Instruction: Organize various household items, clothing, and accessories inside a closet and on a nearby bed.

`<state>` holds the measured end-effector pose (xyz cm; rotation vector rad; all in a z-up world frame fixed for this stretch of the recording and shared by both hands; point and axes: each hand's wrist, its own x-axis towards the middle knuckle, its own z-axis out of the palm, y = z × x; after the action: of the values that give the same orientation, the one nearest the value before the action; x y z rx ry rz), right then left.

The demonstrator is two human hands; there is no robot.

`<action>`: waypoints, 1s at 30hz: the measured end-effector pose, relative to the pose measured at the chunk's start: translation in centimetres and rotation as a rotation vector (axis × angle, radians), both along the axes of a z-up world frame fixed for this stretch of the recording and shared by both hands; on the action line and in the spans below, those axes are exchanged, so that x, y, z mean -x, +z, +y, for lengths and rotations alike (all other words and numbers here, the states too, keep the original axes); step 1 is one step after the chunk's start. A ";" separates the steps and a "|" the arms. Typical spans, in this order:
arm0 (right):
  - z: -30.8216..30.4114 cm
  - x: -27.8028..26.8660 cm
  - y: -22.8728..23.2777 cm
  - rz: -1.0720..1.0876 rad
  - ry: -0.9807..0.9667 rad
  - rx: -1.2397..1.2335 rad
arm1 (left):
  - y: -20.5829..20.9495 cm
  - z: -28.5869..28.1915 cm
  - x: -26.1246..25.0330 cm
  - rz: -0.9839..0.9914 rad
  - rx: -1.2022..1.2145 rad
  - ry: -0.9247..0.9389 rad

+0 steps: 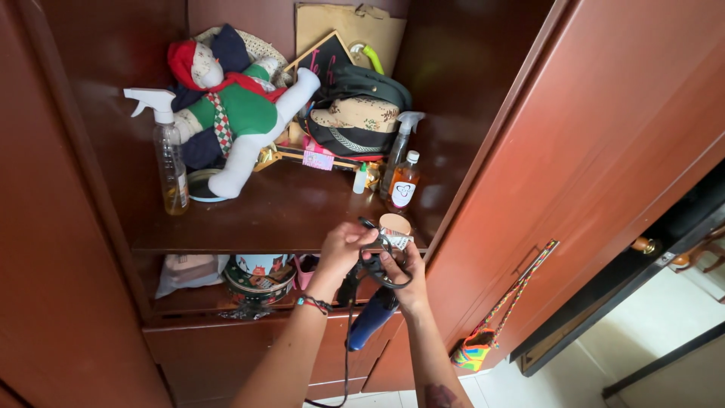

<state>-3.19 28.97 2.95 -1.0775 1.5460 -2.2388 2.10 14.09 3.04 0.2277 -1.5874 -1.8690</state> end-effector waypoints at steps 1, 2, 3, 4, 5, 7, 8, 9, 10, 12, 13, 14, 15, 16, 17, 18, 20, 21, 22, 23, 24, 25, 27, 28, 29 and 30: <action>0.0 0.0 0.0 0.001 0.000 0.003 | 0.1 0.0 0.0 0.001 0.003 0.000; 0.0 0.1 0.0 0.029 -0.001 -0.002 | 0.2 0.0 0.0 0.052 -0.015 -0.066; 0.0 0.1 0.0 0.057 -0.003 -0.007 | 0.3 0.1 0.1 0.103 -0.033 -0.131; 0.1 0.3 -0.3 0.059 -0.004 -0.005 | 0.9 0.2 0.0 0.104 -0.031 -0.132; 0.1 0.6 -0.7 0.075 -0.010 -0.028 | 1.4 0.2 -0.1 0.128 -0.040 -0.151; 0.1 0.9 -1.3 0.091 -0.012 -0.051 | 1.8 0.0 0.1 0.152 -0.048 -0.164; 0.3 1.1 -1.6 0.055 0.011 -0.059 | 1.7 -0.2 0.4 0.148 0.005 -0.155; 0.4 1.2 -1.9 0.018 0.034 -0.067 | 1.6 -0.3 0.8 0.143 0.058 -0.146; 0.5 1.6 -2.1 0.018 0.031 -0.065 | 2.2 0.0 0.5 0.143 0.060 -0.149; 0.7 2.3 -2.5 0.135 0.045 -0.031 | 3.5 0.8 -0.1 0.095 0.305 0.008; 1.1 2.0 -1.9 0.134 0.042 -0.030 | 3.8 0.9 0.0 0.094 0.306 0.005; 1.5 1.6 -1.3 0.120 0.063 -0.062 | 4.1 1.0 0.0 0.112 0.360 0.072; 1.9 1.2 -0.7 0.105 0.083 -0.095 | 4.5 1.1 0.0 0.130 0.414 0.139; 2.7 1.5 -0.6 0.105 0.081 -0.093 | 5.0 1.0 0.0 0.130 0.416 0.137; 3.4 1.9 -0.5 -0.023 0.094 -0.053 | 5.5 0.9 0.0 0.157 0.390 0.169; 4.1 2.2 -0.4 -0.152 0.105 -0.013 | 6.0 0.9 -0.1 0.184 0.365 0.201; 6.0 5.9 -4.4 -0.226 0.130 0.059 | 6.6 0.1 0.1 0.192 0.369 0.254; 7.0 7.8 -6.4 -0.301 0.158 0.129 | 6.9 -0.2 0.3 0.199 0.371 0.310; 7.7 9.2 -8.2 -0.300 0.154 0.131 | 7.1 -0.7 0.4 0.201 0.371 0.306; 8.4 10.6 -9.9 -0.271 0.158 0.151 | 7.2 -1.1 0.6 0.223 0.395 0.355; 9.1 11.9 -11.6 -0.243 0.161 0.172 | 7.4 -1.5 0.8 0.244 0.419 0.403; 9.5 13.1 -13.5 -0.243 0.156 0.173 | 7.8 -1.5 0.7 0.245 0.419 0.398; 10.4 15.4 -17.6 -0.061 -0.027 -0.341 | 8.6 -1.6 0.3 0.232 0.421 0.420; 10.6 16.6 -19.6 -0.063 -0.030 -0.340 | 8.6 -1.4 0.1 0.231 0.421 0.416; 10.7 17.7 -21.6 -0.140 0.081 -0.340 | 8.7 -1.1 -0.1 0.207 0.422 0.417; 10.8 18.9 -23.6 -0.215 0.191 -0.339 | 8.9 -0.9 -0.2 0.185 0.424 0.420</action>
<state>-22.11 39.77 -20.63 -0.8187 1.5807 -1.8171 2.34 13.16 11.91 0.1760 -1.6164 -1.1742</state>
